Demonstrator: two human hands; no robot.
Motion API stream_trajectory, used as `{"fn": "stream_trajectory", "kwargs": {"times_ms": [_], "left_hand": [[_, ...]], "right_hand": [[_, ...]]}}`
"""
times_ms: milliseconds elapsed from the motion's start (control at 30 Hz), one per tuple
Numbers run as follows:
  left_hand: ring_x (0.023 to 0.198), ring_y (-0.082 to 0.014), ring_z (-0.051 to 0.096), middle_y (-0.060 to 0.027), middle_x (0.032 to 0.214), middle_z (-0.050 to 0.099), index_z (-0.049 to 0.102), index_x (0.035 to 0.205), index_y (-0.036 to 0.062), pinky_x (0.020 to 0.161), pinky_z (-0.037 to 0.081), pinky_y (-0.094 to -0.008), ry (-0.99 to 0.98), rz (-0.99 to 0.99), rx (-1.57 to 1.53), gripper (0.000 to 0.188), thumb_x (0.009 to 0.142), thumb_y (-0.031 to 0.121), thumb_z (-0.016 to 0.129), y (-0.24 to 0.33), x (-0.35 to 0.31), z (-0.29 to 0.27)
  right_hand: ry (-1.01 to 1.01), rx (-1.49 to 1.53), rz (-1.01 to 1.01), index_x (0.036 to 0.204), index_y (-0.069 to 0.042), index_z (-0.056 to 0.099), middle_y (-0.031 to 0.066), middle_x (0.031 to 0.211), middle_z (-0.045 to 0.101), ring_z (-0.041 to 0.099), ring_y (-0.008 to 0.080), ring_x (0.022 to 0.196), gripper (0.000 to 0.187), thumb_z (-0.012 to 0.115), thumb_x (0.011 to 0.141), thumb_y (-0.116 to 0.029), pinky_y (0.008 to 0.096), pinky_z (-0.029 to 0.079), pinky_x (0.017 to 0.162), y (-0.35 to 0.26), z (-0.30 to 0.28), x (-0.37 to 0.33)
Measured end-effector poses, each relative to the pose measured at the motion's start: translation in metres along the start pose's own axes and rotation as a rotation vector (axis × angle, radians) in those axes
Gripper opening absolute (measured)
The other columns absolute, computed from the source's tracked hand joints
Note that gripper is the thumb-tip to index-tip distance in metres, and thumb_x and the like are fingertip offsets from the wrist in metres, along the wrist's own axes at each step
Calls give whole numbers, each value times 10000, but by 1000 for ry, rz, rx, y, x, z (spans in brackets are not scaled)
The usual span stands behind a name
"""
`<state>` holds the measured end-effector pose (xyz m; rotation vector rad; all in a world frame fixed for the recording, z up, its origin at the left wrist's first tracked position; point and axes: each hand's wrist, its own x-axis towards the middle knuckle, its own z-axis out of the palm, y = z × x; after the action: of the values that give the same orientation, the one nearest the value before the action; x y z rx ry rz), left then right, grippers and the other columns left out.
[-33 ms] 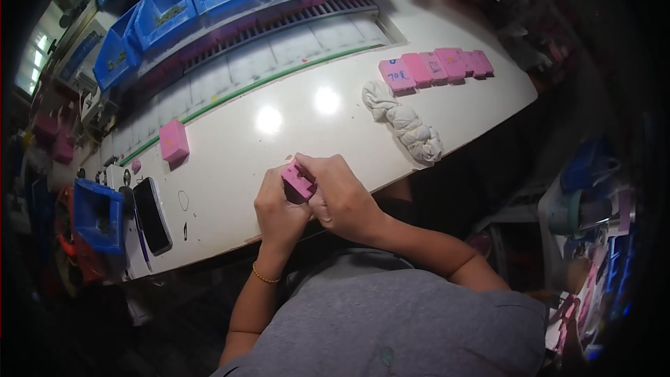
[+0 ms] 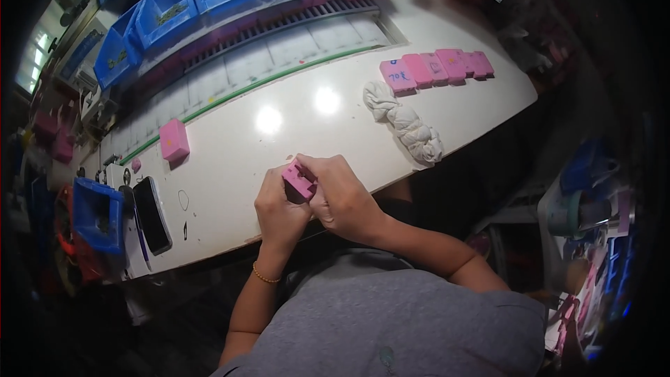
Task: The recorder is assembling small electronic components by placing them into pink silicone molds and connecting them with small wires or connectors.
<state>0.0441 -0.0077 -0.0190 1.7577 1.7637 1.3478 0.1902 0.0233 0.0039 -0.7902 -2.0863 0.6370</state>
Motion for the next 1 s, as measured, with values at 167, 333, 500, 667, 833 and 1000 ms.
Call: {"fn": "stream_trajectory", "kwargs": {"times_ms": [167,333,500,667,833,1000], "left_hand": [[769,-237,669,-140,872,669,628,1008,5,703,528,-341,-33,-28,-18,315,769,130,790,0,1,-3],[784,-231,672,-125,894,681,640,1046,18,732,534,-342,-32,-18,-43,375,748,153,823,0,2,-2],[868,-301,673,-144,1010,631,620,1117,12,783,555,-368,-100,-26,-77,528,673,129,882,-5,2,-6],[919,-257,649,-120,1092,507,590,1199,-8,786,572,-348,-119,-136,-230,540,778,221,839,14,7,-14],[872,-263,643,-143,1057,541,579,1231,-4,749,555,-336,-89,-79,-54,414,910,226,704,16,2,-20],[873,-306,665,-195,1036,613,566,1264,-21,771,538,-356,-98,-74,81,356,974,183,596,22,-1,-28]], "right_hand": [[-286,-62,189,1329,32,486,206,1006,619,594,367,932,407,530,972,-159,435,492,884,-6,-32,17],[-109,142,118,1396,-14,425,226,1048,639,642,343,918,417,462,1038,-225,407,507,838,20,-11,10],[-184,446,385,1422,-41,401,196,1050,653,679,262,896,422,380,1070,-274,369,522,827,26,-17,9],[-262,351,332,1428,-56,412,210,1071,657,681,308,901,420,406,1055,-249,382,522,852,13,-22,14],[-329,393,397,1425,-56,426,215,1160,634,657,347,1012,423,424,1040,-230,397,512,894,12,-27,13],[76,-339,-88,1348,-74,485,123,1029,586,594,316,936,471,602,895,-134,415,532,820,21,-32,8]]}}
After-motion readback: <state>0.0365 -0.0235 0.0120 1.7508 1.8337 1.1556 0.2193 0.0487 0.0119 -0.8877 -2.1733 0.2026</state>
